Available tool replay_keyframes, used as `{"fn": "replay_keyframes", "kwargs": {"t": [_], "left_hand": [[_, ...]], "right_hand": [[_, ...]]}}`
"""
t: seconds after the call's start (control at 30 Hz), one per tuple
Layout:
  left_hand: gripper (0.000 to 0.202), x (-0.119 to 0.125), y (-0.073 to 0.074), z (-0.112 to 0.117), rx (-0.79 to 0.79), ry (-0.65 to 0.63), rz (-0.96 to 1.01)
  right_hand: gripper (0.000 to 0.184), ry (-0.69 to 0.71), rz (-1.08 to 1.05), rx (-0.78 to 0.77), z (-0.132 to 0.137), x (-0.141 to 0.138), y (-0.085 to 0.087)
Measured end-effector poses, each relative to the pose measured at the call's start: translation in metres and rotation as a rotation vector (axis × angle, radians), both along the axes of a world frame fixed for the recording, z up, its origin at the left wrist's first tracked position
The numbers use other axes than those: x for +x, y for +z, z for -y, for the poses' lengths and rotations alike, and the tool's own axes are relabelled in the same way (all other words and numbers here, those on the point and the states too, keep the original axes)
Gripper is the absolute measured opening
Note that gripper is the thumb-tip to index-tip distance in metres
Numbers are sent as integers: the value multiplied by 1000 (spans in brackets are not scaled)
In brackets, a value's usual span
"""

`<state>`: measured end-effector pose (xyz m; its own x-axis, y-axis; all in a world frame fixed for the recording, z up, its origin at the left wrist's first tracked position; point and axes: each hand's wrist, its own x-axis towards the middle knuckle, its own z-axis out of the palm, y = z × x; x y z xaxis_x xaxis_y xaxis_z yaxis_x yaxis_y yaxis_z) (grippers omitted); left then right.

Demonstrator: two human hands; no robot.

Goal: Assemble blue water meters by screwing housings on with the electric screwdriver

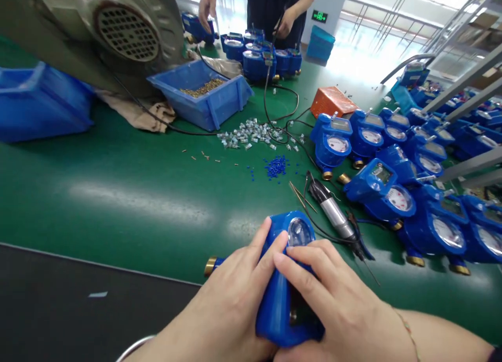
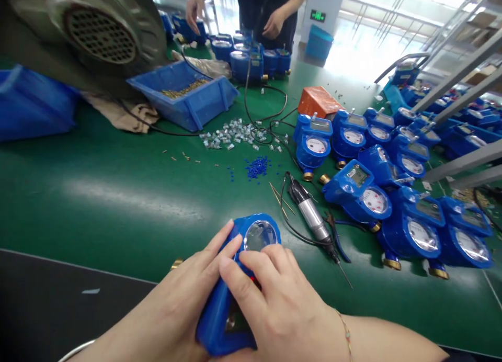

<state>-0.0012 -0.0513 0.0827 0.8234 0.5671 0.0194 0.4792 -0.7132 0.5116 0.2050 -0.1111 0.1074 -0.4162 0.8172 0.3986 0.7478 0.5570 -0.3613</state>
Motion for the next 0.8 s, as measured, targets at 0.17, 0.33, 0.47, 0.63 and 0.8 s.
{"fn": "replay_keyframes", "kwargs": {"t": [0.17, 0.33, 0.47, 0.63, 0.8], "left_hand": [[107, 6, 12, -9, -66, -105, 3], [100, 8, 15, -15, -131, -133, 65], [91, 7, 9, -13, -113, -158, 64], [89, 5, 1, -10, -93, -184, 54], [90, 4, -2, -10, -76, -198, 58]], "right_hand": [[76, -57, -59, -5, 7, -3, -6], [70, -67, -15, 31, 12, -3, -5], [66, -117, 33, 42, 17, -1, -3], [60, -150, 71, 42, 20, -2, 1], [60, -148, 53, 24, 20, -6, 5]]}}
